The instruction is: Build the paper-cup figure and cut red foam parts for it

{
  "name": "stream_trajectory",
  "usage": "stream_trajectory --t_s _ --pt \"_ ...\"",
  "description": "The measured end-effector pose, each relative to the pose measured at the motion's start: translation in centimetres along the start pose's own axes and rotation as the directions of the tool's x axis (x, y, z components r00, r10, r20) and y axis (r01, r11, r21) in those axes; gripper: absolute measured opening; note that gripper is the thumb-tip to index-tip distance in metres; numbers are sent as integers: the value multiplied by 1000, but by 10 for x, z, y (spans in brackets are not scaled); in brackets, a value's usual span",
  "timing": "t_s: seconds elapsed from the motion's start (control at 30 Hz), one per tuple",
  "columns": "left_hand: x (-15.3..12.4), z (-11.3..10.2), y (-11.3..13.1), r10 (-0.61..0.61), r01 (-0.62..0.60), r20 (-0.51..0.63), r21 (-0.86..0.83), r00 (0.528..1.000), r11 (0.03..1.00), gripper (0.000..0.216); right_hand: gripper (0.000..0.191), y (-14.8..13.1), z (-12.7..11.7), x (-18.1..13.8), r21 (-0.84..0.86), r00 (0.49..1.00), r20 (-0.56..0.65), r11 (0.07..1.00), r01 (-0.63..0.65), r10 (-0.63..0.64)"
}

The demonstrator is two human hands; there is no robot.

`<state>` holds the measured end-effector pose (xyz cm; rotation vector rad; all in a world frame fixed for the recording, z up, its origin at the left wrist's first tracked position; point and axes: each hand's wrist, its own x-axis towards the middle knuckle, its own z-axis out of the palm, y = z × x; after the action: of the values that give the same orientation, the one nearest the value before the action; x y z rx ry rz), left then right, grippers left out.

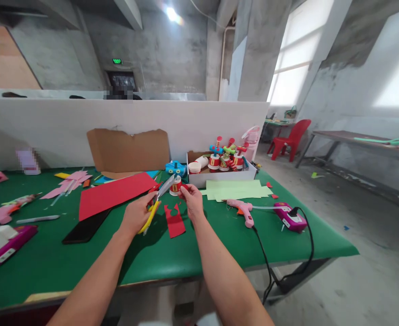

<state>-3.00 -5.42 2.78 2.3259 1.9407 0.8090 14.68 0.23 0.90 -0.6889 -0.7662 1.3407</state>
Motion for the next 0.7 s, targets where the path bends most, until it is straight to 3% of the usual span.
stream_trajectory --t_s 0.2,0.53,0.7 --pt "1 2 -4 63 -62 4 -83 998 995 43 29 -5 5 -2 26 999 36 1000 -15 14" --pt "-3 2 15 108 -122 144 90 984 989 43 28 -9 7 -3 76 999 47 997 -16 12" --pt "-3 3 17 93 -112 144 129 985 985 44 26 -9 7 -4 31 997 69 999 24 -26"
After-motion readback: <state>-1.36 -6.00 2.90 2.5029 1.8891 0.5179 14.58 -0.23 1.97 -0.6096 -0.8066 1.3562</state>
